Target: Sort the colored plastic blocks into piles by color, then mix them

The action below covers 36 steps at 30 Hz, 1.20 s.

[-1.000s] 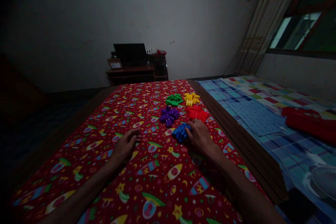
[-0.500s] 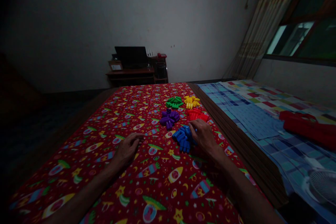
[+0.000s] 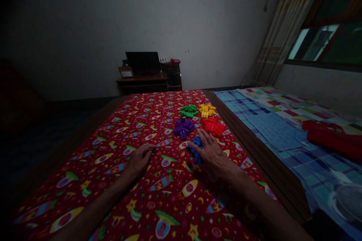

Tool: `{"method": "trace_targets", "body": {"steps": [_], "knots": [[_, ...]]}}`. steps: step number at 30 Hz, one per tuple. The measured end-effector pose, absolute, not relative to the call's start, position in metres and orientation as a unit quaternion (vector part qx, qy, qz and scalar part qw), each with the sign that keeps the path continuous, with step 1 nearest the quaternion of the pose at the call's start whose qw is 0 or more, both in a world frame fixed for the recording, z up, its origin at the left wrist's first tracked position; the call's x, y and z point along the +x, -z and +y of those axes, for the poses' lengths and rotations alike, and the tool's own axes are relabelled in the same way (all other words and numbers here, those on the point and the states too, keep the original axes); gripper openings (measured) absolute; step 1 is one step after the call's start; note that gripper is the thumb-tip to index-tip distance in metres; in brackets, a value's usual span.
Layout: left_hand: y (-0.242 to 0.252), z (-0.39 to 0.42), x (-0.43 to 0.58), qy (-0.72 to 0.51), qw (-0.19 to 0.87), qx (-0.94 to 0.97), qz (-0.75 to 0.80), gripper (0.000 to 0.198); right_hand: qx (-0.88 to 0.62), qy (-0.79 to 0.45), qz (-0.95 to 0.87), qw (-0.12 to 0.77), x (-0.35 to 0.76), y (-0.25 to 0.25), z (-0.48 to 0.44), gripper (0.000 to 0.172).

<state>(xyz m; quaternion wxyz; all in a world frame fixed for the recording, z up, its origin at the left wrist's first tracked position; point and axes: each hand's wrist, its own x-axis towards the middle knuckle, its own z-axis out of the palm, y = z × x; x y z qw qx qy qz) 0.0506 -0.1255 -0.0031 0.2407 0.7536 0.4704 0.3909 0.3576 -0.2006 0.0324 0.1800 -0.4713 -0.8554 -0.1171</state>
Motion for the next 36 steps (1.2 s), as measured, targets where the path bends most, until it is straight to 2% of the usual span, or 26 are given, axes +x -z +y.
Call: {"method": "trace_targets", "body": {"steps": [2,7,21,28,32,36], "knots": [[0.005,-0.125,0.05,-0.391,0.234,0.757,0.468,0.026,-0.456,0.127,-0.867,0.157,0.353,-0.016,-0.205,0.075],[0.012,-0.122,0.048,-0.386,0.225,0.768,0.459,0.026,-0.492,0.139,-0.844,0.161,0.354,0.006,-0.202,0.058],[0.009,-0.123,0.049,-0.39,0.217,0.778,0.442,0.025,-0.504,0.148,-0.833,0.177,0.353,0.007,-0.188,0.053],[0.008,-0.122,0.048,-0.382,0.211,0.784,0.442,0.025,-0.553,0.18,-0.754,0.305,0.413,-0.024,-0.164,0.035],[0.007,-0.124,0.05,-0.38,0.213,0.782,0.446,0.026,-0.662,0.128,-0.631,0.383,0.454,-0.038,-0.125,0.037],[0.007,-0.124,0.049,-0.389,0.213,0.774,0.452,0.027,-0.73,0.084,-0.494,0.465,0.467,-0.018,-0.086,0.041]]}}
